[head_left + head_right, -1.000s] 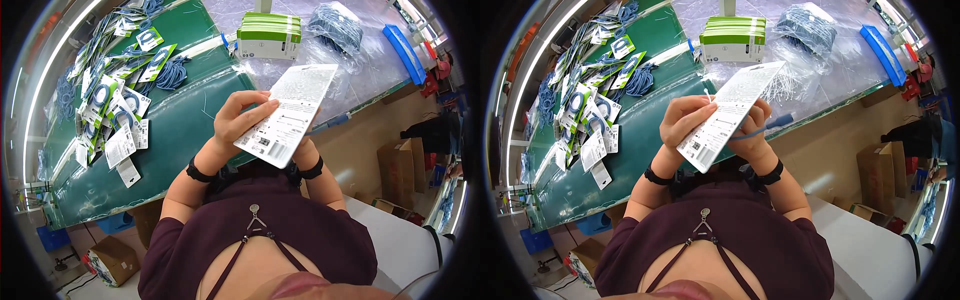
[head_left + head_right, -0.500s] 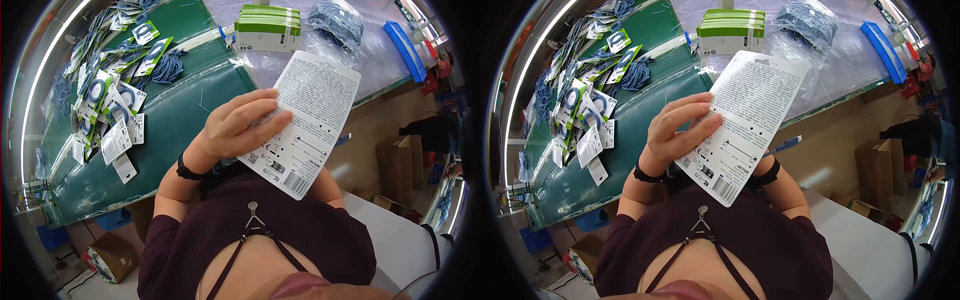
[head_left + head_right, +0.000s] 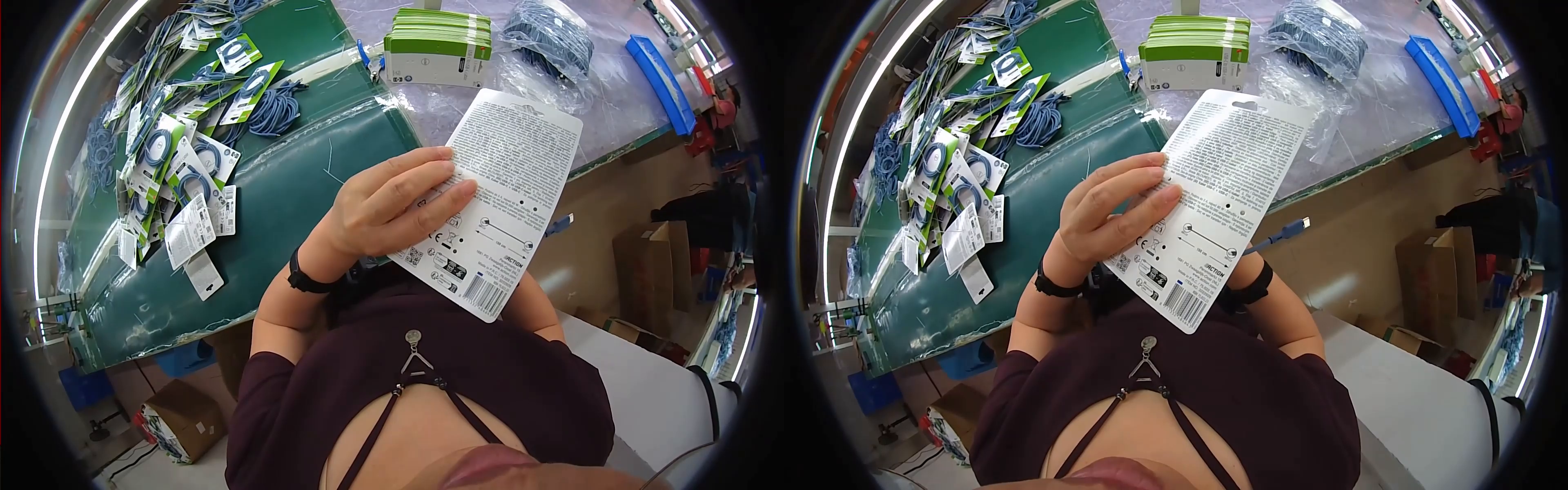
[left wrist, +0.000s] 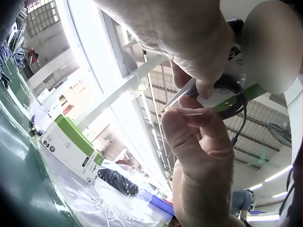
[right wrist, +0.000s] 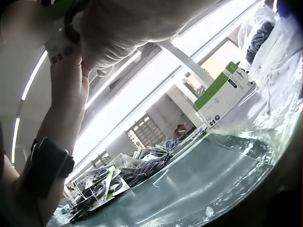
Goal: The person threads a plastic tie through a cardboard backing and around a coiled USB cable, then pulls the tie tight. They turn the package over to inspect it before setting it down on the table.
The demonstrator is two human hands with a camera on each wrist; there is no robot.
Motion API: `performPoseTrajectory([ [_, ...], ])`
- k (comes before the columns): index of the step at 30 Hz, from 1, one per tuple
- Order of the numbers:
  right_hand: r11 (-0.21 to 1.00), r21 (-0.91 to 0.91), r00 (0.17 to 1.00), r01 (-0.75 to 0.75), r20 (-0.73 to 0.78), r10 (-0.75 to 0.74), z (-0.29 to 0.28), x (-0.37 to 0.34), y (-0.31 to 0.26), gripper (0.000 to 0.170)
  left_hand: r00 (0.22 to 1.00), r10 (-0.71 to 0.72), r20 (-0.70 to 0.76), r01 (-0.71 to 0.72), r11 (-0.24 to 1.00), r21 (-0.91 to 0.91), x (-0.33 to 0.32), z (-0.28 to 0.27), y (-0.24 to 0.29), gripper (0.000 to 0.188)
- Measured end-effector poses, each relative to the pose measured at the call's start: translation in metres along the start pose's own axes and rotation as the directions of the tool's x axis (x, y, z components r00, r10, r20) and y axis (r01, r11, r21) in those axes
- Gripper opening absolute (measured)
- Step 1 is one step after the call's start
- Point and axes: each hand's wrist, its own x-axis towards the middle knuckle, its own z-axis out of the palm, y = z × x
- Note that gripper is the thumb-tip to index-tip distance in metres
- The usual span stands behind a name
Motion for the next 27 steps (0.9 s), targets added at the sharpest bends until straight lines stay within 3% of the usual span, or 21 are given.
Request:
performPoseTrajectory([
  [13,0.990,0.136,0.999,-0.030,0.022,0.027,-0.001,0.005,-0.005,0.036,1.000,0.022,0.009,-0.022,1.000,0.002,-0.001,-0.002,0.002,0.029],
  [17,0.983,0.180,0.999,-0.045,0.027,0.041,-0.001,0.007,-0.002,0.037,0.999,-0.042,0.019,0.042,0.999,-0.007,-0.004,-0.001,0.002,0.028],
  [20,0.975,0.215,0.998,-0.065,0.028,0.060,-0.004,0.002,-0.007,0.037,0.954,-0.300,-0.020,0.298,0.952,-0.067,-0.014,0.004,-0.007,0.034],
  [21,0.974,0.214,0.998,-0.069,0.025,0.065,-0.002,0.003,-0.009,0.037,0.954,-0.300,-0.014,0.298,0.952,-0.069,-0.018,0.008,-0.006,0.034],
  [22,0.913,0.354,0.974,-0.203,-0.025,0.227,0.001,0.009,-0.011,0.031,0.822,-0.567,-0.055,0.535,0.801,-0.268,-0.022,0.015,-0.005,0.030],
  [23,0.813,0.491,0.922,-0.312,-0.052,0.385,0.004,0.017,-0.012,0.026,0.617,-0.786,-0.035,0.689,0.561,-0.459,-0.025,0.022,-0.003,0.026],
  [24,0.681,0.619,0.844,-0.391,-0.052,0.533,0.005,0.023,-0.013,0.021,0.365,-0.930,0.044,0.742,0.262,-0.617,-0.028,0.027,-0.002,0.022],
  [25,0.681,0.619,0.844,-0.391,-0.054,0.534,0.003,0.027,-0.013,0.021,0.366,-0.930,0.046,0.742,0.262,-0.617,-0.030,0.030,-0.002,0.022],
  [27,0.896,0.258,0.915,-0.362,-0.083,0.394,0.000,0.036,-0.011,0.016,0.336,-0.939,0.078,0.693,0.190,-0.696,-0.035,0.035,-0.004,0.020],
])
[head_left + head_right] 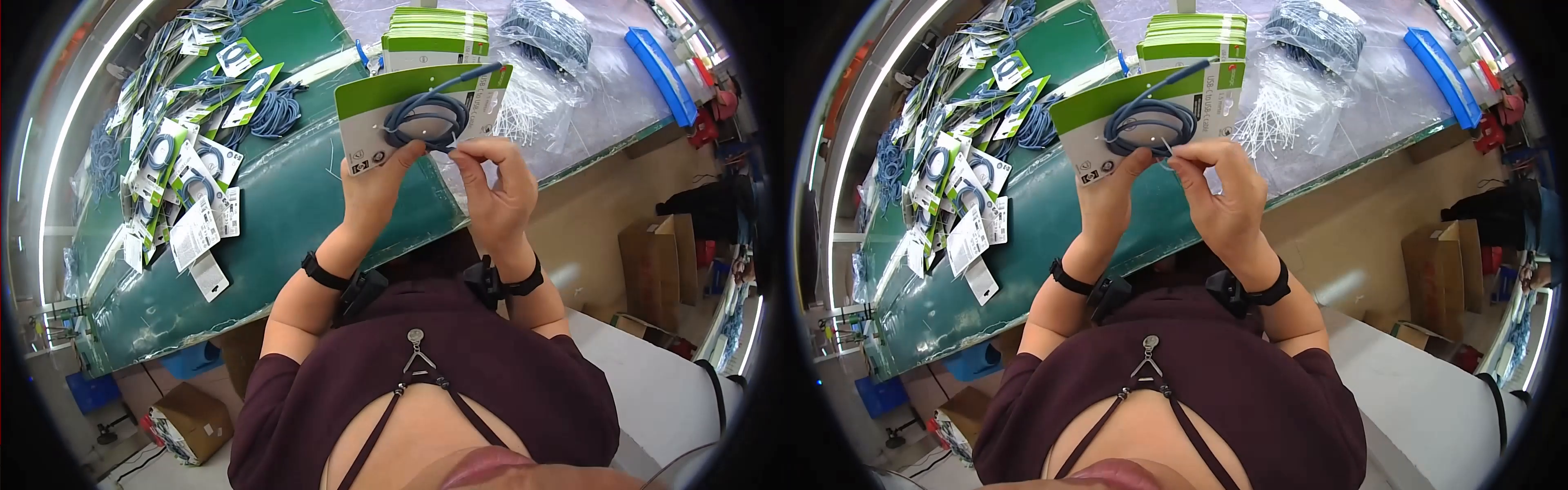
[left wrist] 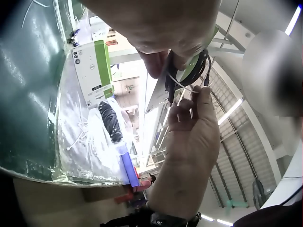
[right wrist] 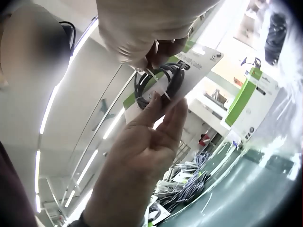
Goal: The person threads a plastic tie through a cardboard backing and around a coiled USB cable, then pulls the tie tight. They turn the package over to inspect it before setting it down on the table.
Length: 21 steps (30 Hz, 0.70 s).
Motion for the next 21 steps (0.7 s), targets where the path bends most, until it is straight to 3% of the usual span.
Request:
performPoseTrajectory([
  [1,0.978,-0.194,0.997,0.079,0.032,-0.074,0.000,0.003,-0.001,0.014,1.000,-0.022,0.000,0.022,0.998,-0.055,0.000,0.000,-0.002,0.018],
  [2,0.978,-0.192,0.997,0.080,0.036,-0.074,0.001,0.006,-0.002,0.014,1.000,-0.022,-0.005,0.022,0.998,-0.055,0.001,0.001,-0.003,0.018],
  [5,0.803,-0.530,0.962,0.273,0.161,-0.221,0.003,0.012,-0.004,0.017,0.999,-0.052,0.002,0.051,0.983,-0.175,0.003,0.004,-0.006,0.026],
  [9,0.747,-0.599,0.957,0.289,0.211,-0.201,0.006,0.015,0.000,0.018,0.998,-0.056,-0.011,0.051,0.962,-0.267,0.006,0.006,-0.007,0.031],
  [13,0.730,-0.605,0.946,0.318,0.260,-0.196,0.007,0.017,0.006,0.016,0.993,-0.116,0.007,0.114,0.962,-0.247,0.005,0.003,-0.009,0.032],
  [21,0.743,-0.580,0.929,0.334,0.335,-0.157,0.008,0.027,0.015,0.014,0.981,-0.193,0.002,0.185,0.933,-0.310,0.007,-0.001,-0.013,0.034],
])
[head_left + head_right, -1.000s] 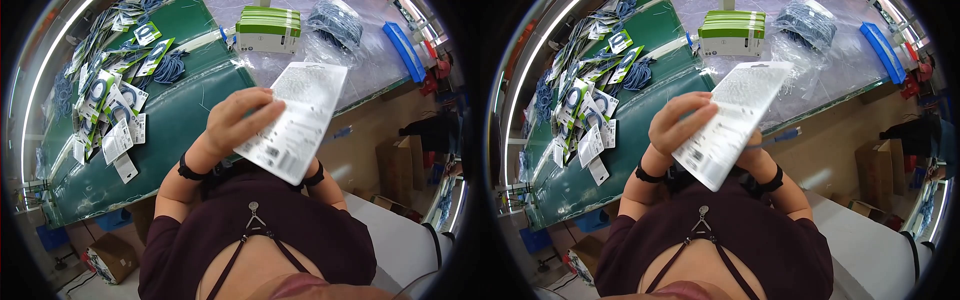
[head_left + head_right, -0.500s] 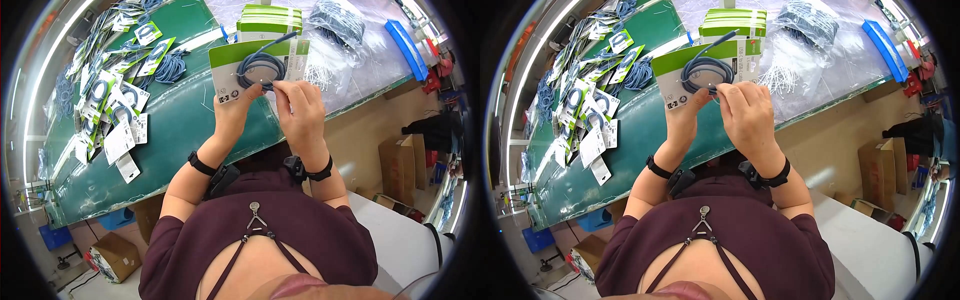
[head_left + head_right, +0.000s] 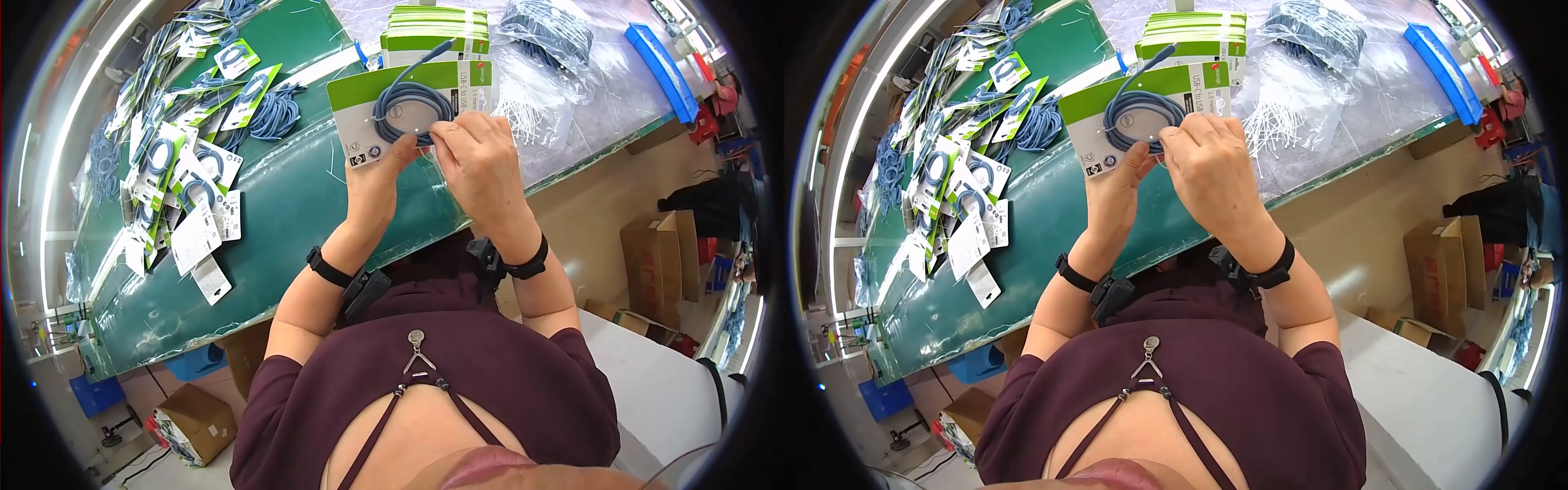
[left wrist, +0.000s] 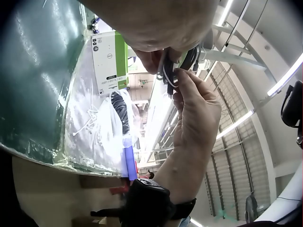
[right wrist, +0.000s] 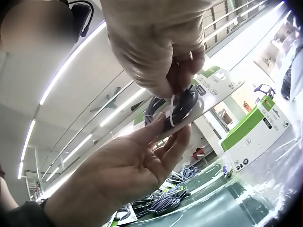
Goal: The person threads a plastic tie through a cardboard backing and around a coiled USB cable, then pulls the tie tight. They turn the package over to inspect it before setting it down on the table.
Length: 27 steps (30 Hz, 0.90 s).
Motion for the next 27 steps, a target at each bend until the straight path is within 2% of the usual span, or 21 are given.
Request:
performPoseTrajectory([
  [17,0.998,-0.035,0.999,0.042,0.022,-0.042,0.0009,0.0005,-0.0015,0.014,0.991,0.130,0.018,-0.131,0.991,0.031,0.0007,0.0052,0.0001,0.035],
  [25,0.998,-0.048,0.999,0.043,0.032,-0.041,0.0015,-0.0007,-0.0036,0.013,0.991,0.130,0.006,-0.130,0.986,0.100,0.0001,-0.0008,-0.0052,0.025],
  [27,0.998,-0.062,0.998,0.033,0.062,-0.029,0.0003,-0.0003,-0.0047,0.013,0.991,0.132,-0.020,-0.126,0.973,0.193,-0.0012,-0.0011,-0.0053,0.020],
])
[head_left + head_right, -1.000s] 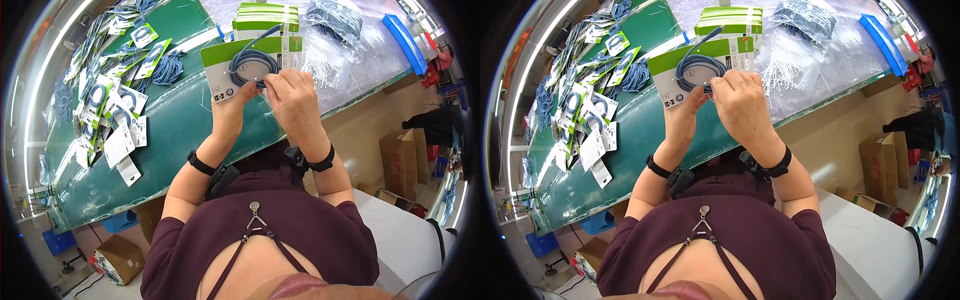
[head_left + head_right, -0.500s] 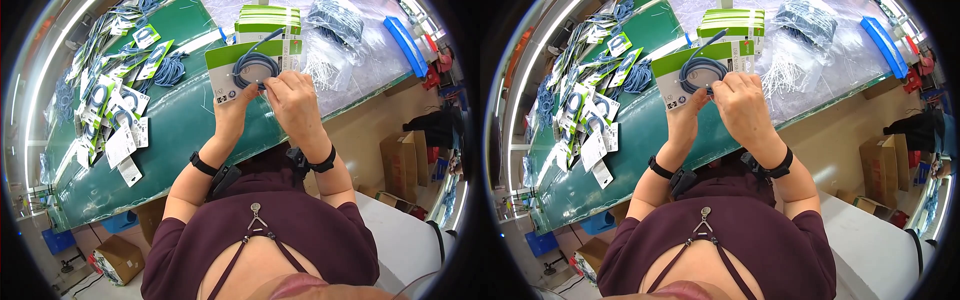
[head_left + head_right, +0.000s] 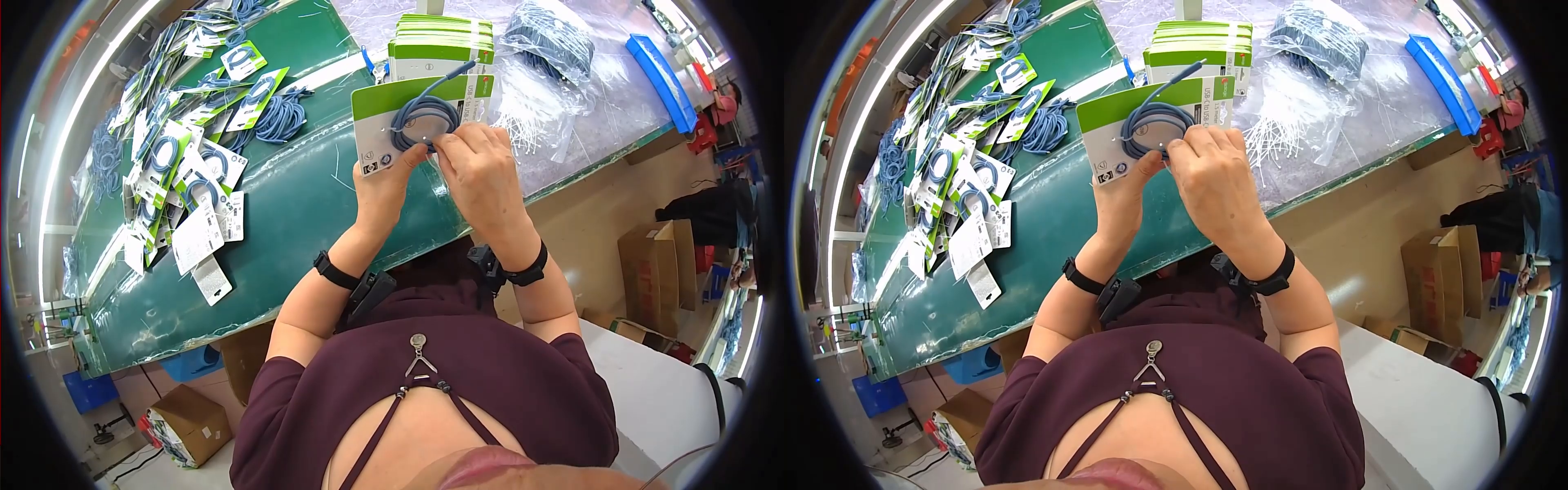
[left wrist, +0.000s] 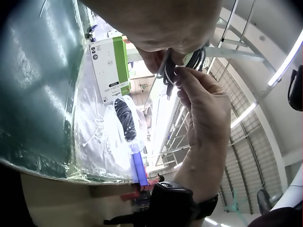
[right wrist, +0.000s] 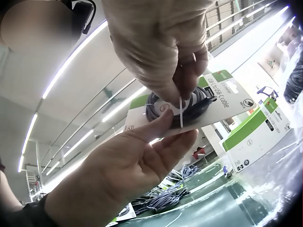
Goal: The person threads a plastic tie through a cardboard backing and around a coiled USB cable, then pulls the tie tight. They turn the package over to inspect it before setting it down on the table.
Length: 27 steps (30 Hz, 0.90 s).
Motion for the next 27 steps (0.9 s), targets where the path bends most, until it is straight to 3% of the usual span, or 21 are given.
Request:
performPoseTrajectory([
  [2,1.000,-0.007,1.000,-0.003,0.015,0.003,-0.001,0.000,-0.001,0.014,1.000,0.002,-0.014,-0.001,0.999,0.046,0.000,-0.001,-0.001,0.018],
  [3,1.000,-0.010,1.000,0.005,0.013,-0.004,-0.001,0.000,-0.002,0.014,0.986,0.166,0.009,-0.164,0.962,0.217,0.000,-0.002,-0.002,0.018],
  [5,1.000,-0.015,1.000,0.020,0.009,-0.020,-0.001,-0.001,-0.003,0.015,0.882,0.453,0.132,-0.452,0.730,0.513,0.002,-0.005,-0.004,0.019],
  [6,1.000,-0.015,1.000,0.024,0.010,-0.024,-0.002,-0.001,-0.003,0.015,0.881,0.456,0.129,-0.453,0.730,0.512,0.002,-0.006,-0.003,0.019],
  [9,0.992,0.125,0.997,-0.013,-0.074,0.022,-0.003,-0.005,-0.006,0.020,0.661,0.673,0.332,-0.720,0.446,0.531,0.001,-0.007,0.012,0.030],
  [10,0.992,0.123,0.998,0.002,-0.069,0.007,-0.002,-0.006,-0.005,0.020,0.659,0.681,0.319,-0.719,0.446,0.533,0.001,-0.006,0.018,0.030],
  [13,0.963,0.269,0.968,0.021,-0.247,0.048,0.009,-0.023,-0.003,0.026,0.501,0.736,0.455,-0.841,0.290,0.457,-0.005,-0.003,0.033,0.038],
  [18,0.857,0.514,0.964,-0.048,-0.202,0.175,0.019,-0.039,-0.001,0.025,0.459,0.737,0.496,-0.856,0.218,0.468,-0.010,-0.004,0.039,0.040],
  [22,0.680,0.722,0.948,-0.128,-0.112,0.297,0.027,-0.054,0.000,0.025,0.467,0.704,0.536,-0.862,0.226,0.454,-0.013,-0.006,0.040,0.039],
  [27,0.383,0.897,0.906,-0.222,0.045,0.420,0.032,-0.065,0.001,0.026,0.424,0.700,0.574,-0.873,0.149,0.464,-0.014,-0.004,0.040,0.039],
])
